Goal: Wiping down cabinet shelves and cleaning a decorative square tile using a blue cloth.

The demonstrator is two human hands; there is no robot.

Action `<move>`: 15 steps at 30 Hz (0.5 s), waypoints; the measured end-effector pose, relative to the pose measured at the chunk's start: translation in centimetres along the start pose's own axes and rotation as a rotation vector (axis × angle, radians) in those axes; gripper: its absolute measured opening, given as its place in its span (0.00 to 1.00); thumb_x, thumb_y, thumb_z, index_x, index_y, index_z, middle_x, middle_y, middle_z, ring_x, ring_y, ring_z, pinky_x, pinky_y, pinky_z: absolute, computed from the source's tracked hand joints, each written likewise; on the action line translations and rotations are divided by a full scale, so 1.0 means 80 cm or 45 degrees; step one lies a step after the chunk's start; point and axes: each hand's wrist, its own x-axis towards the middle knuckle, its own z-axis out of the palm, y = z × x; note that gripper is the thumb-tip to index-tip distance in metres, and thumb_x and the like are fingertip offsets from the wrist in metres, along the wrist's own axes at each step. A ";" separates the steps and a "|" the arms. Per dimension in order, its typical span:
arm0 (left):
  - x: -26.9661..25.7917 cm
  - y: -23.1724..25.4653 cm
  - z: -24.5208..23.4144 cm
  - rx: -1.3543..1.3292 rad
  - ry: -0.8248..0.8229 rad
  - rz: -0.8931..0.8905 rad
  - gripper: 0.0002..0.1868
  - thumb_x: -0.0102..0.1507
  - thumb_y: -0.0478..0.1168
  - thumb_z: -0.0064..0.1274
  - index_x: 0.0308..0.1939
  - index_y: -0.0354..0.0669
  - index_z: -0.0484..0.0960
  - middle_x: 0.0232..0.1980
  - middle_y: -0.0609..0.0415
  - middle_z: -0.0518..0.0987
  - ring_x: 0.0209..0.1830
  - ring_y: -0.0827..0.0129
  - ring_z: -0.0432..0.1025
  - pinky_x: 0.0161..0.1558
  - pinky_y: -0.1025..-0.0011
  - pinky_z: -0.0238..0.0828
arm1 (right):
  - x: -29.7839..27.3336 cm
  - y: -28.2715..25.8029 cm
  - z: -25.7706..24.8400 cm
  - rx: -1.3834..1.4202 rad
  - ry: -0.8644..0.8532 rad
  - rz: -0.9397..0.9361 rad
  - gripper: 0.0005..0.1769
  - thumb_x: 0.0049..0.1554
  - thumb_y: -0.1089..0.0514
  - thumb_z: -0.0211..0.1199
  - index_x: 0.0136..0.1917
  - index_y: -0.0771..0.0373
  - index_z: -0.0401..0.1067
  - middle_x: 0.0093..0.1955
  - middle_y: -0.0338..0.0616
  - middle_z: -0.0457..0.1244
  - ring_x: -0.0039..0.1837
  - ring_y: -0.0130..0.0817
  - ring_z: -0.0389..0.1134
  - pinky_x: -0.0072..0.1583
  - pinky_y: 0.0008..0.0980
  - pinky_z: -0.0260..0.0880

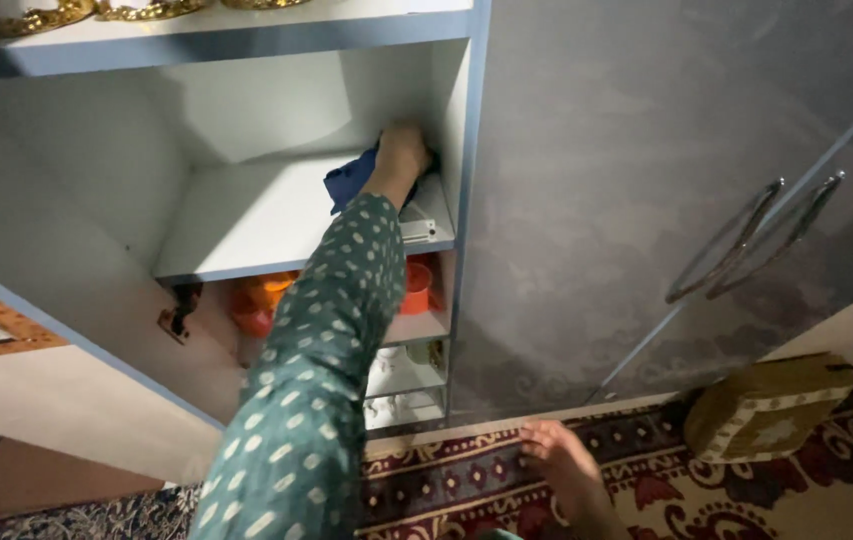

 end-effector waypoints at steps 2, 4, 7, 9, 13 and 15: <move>-0.001 0.009 -0.017 0.006 0.017 -0.030 0.16 0.57 0.43 0.62 0.44 0.37 0.86 0.50 0.37 0.81 0.52 0.43 0.75 0.54 0.55 0.73 | -0.010 0.005 -0.019 -0.014 -0.023 -0.165 0.23 0.66 0.48 0.45 0.58 0.69 0.69 0.55 0.52 0.67 0.56 0.46 0.68 0.60 0.47 0.66; 0.004 0.008 -0.017 0.013 0.036 -0.062 0.16 0.57 0.43 0.63 0.44 0.37 0.86 0.50 0.37 0.81 0.53 0.43 0.75 0.54 0.55 0.73 | -0.004 0.011 -0.052 -0.031 -0.049 -0.329 0.24 0.67 0.48 0.45 0.58 0.72 0.69 0.54 0.52 0.67 0.56 0.46 0.68 0.60 0.47 0.66; 0.010 0.001 -0.017 0.071 -0.003 -0.095 0.13 0.60 0.43 0.62 0.45 0.39 0.87 0.52 0.38 0.82 0.54 0.44 0.75 0.56 0.55 0.73 | 0.010 0.011 -0.085 0.302 -0.394 -0.432 0.24 0.69 0.48 0.47 0.59 0.72 0.70 0.53 0.51 0.66 0.58 0.48 0.68 0.60 0.48 0.66; -0.012 0.012 -0.045 -0.024 0.054 -0.058 0.13 0.62 0.44 0.62 0.45 0.40 0.88 0.52 0.39 0.82 0.54 0.45 0.75 0.57 0.56 0.73 | -0.021 -0.007 -0.069 -0.038 0.003 -0.287 0.27 0.67 0.46 0.45 0.61 0.72 0.70 0.53 0.51 0.66 0.56 0.45 0.67 0.58 0.48 0.67; -0.062 -0.001 -0.046 -0.166 -0.002 0.004 0.14 0.60 0.43 0.65 0.46 0.41 0.87 0.52 0.40 0.81 0.52 0.47 0.75 0.57 0.58 0.73 | 0.028 0.016 -0.116 0.090 -0.134 -0.329 0.28 0.66 0.44 0.45 0.60 0.71 0.70 0.52 0.52 0.66 0.56 0.46 0.68 0.58 0.47 0.69; -0.114 0.010 -0.087 -0.509 -0.088 0.063 0.12 0.57 0.34 0.62 0.46 0.43 0.88 0.53 0.46 0.83 0.50 0.55 0.78 0.53 0.62 0.76 | 0.044 0.017 -0.114 -0.137 -0.057 -0.163 0.23 0.65 0.50 0.48 0.62 0.69 0.69 0.55 0.52 0.67 0.54 0.46 0.68 0.55 0.48 0.69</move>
